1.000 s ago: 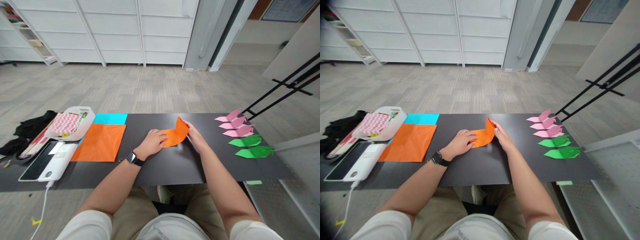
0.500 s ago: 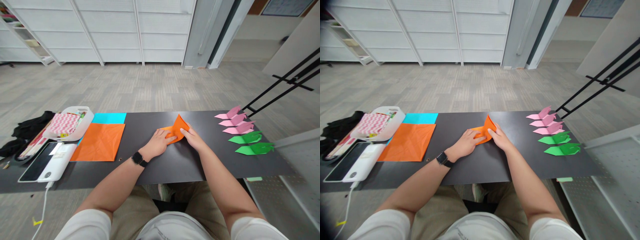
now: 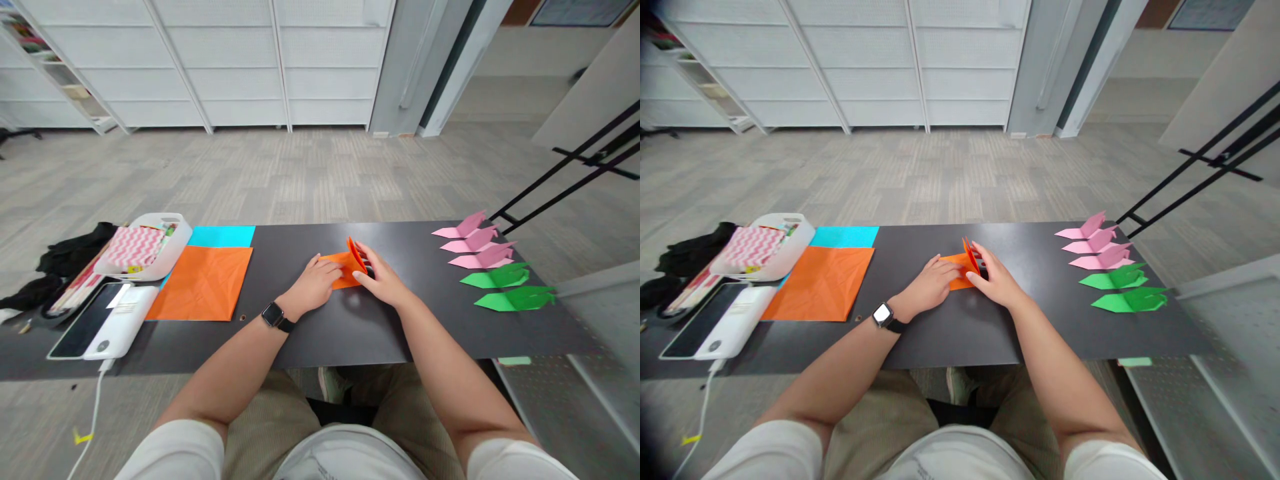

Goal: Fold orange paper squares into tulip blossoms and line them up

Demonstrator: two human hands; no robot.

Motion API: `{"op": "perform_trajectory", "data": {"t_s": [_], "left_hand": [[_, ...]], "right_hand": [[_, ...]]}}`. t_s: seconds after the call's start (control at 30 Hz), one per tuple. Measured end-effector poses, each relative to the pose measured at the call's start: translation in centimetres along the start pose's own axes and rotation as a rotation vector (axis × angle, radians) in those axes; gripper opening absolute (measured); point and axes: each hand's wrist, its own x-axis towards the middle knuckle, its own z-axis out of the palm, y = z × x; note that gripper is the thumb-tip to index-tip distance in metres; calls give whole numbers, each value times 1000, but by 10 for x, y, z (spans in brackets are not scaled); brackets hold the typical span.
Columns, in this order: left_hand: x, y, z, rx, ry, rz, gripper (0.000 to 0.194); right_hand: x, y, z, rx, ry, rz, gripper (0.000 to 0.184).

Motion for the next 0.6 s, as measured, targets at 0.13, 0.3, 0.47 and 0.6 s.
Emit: {"op": "perform_trajectory", "data": {"t_s": [0.13,0.3,0.47,0.6], "left_hand": [[-7,3,-6,96,61,-91,31],[-10,2,-16,113,29,-178,18],[-14,-3,-21,90,11,-194,16],[-18,-2,-24,117,5,-262,19]], "right_hand": [[0,-4,0,-164,-13,-162,68],[0,-4,14,-395,79,-203,72],[2,-6,32,-577,94,-265,76],[3,-7,45,-689,105,-250,69]]}}
